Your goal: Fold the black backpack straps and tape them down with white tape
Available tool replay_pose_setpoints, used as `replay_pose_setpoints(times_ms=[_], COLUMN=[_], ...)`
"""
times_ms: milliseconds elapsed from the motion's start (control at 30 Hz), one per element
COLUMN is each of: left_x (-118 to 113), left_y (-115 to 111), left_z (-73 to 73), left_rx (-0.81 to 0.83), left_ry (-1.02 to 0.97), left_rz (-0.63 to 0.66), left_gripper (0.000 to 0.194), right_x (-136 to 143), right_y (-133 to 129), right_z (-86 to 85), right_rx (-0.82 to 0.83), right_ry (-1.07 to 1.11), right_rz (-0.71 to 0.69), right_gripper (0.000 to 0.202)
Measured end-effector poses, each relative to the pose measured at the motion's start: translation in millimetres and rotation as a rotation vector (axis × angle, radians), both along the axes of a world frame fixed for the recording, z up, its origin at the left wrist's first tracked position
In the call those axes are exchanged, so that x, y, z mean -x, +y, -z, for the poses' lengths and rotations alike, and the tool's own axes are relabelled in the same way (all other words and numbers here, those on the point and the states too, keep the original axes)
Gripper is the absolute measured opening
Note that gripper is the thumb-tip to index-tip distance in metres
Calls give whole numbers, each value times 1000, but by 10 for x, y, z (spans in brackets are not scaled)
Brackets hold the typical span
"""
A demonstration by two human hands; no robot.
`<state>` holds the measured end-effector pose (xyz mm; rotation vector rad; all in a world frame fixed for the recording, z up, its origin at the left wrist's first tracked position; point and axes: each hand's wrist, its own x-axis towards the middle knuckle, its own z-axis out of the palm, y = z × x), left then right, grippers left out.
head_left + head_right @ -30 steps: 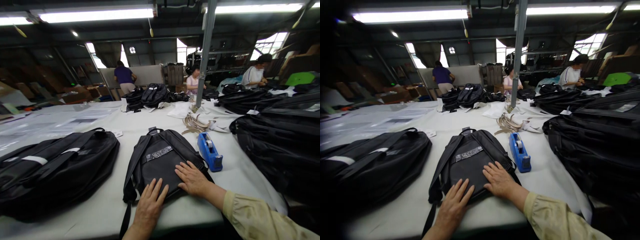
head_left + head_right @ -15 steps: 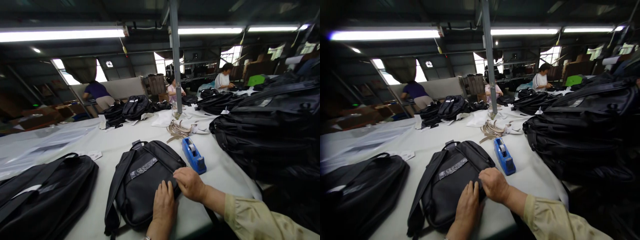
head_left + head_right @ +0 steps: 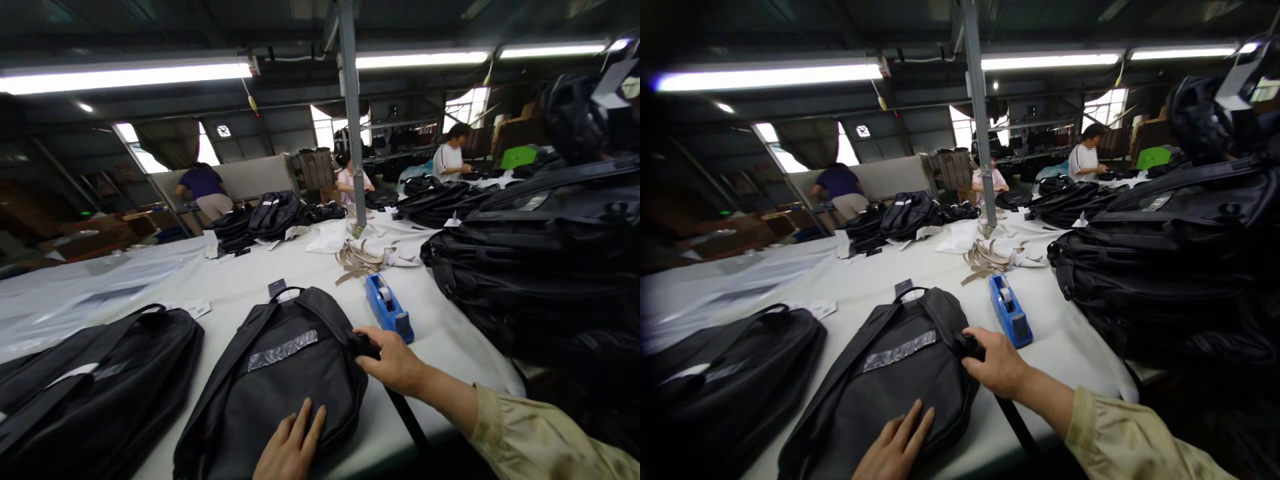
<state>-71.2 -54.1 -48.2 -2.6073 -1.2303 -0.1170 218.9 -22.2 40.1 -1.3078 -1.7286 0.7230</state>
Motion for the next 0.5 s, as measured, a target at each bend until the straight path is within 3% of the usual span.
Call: replay_pose_setpoints(times_ms=[67, 167, 233, 300, 400, 500], left_x=[217, 167, -101, -474, -1016, -1325], left_y=[-75, -13, 126, 299, 540, 734], left_z=[-81, -410, -672, -885, -1089, -1257], left_rx=[131, 460, 659, 842, 1070, 1163], left_ry=[-115, -446, -768, -1067, -1486, -1834], left_rz=[-29, -87, -157, -116, -222, -359], left_gripper=[86, 55, 40, 46, 49, 35], right_x=[66, 204, 284, 309, 200, -10], right_y=[-31, -54, -72, -99, -155, -218], right_z=[-68, -69, -46, -41, -83, -152], right_rx=[-49, -126, -180, -242, -390, -487], right_ry=[44, 7, -81, -225, -397, -356], right_rz=[0, -1, -11, -31, -8, 138], right_gripper=[49, 51, 52, 52, 55, 55])
